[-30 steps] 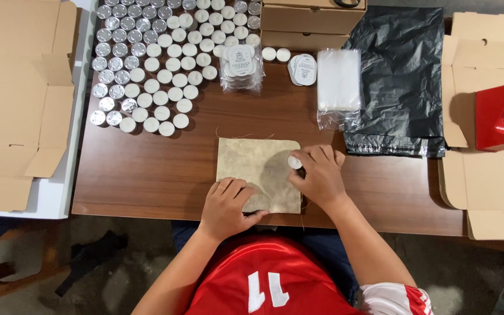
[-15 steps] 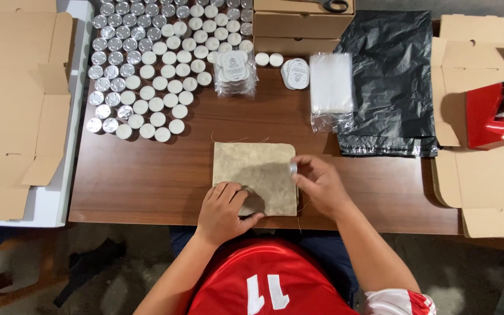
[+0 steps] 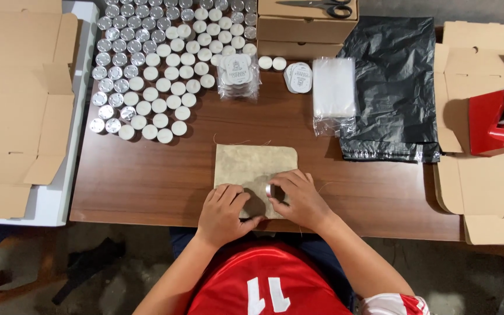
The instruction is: Cleaning the bottom of small tea light candles by rubbing them against a burlap cloth on a work table.
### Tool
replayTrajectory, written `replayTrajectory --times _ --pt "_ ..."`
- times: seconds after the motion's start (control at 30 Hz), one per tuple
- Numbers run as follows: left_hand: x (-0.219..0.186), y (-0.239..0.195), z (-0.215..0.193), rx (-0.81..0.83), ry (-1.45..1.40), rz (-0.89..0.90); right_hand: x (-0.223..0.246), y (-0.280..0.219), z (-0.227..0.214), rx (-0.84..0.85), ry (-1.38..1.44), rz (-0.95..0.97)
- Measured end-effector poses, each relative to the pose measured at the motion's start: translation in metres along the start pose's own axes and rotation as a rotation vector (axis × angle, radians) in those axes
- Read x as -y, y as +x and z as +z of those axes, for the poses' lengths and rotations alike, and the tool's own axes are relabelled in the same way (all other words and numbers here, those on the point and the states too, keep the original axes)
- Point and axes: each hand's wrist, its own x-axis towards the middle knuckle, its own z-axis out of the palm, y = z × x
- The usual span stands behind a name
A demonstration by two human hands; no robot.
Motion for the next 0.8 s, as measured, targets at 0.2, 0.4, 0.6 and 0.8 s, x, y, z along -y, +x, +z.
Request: replayTrajectory --times 0.2,0.4,0.6,0.8 --pt "-0.003 0.004 -0.003 -0.025 -0.011 -0.017 0.015 0.009 -0.017 0.065 0.189 0.041" --pt "0.001 -0.001 -0.001 -0.044 -0.08 -0.025 0.019 0.008 0.009 0.013 -0.158 -0.065" --pt "0.001 0.002 -0.006 -0.027 -0.114 -0.039 -0.002 0.022 0.005 -0.062 -0.205 0.082" --pt "-0.005 0.01 -0.013 -0.006 -0.077 -0.105 0.027 0.006 0.0 0.249 -0.041 -0.019"
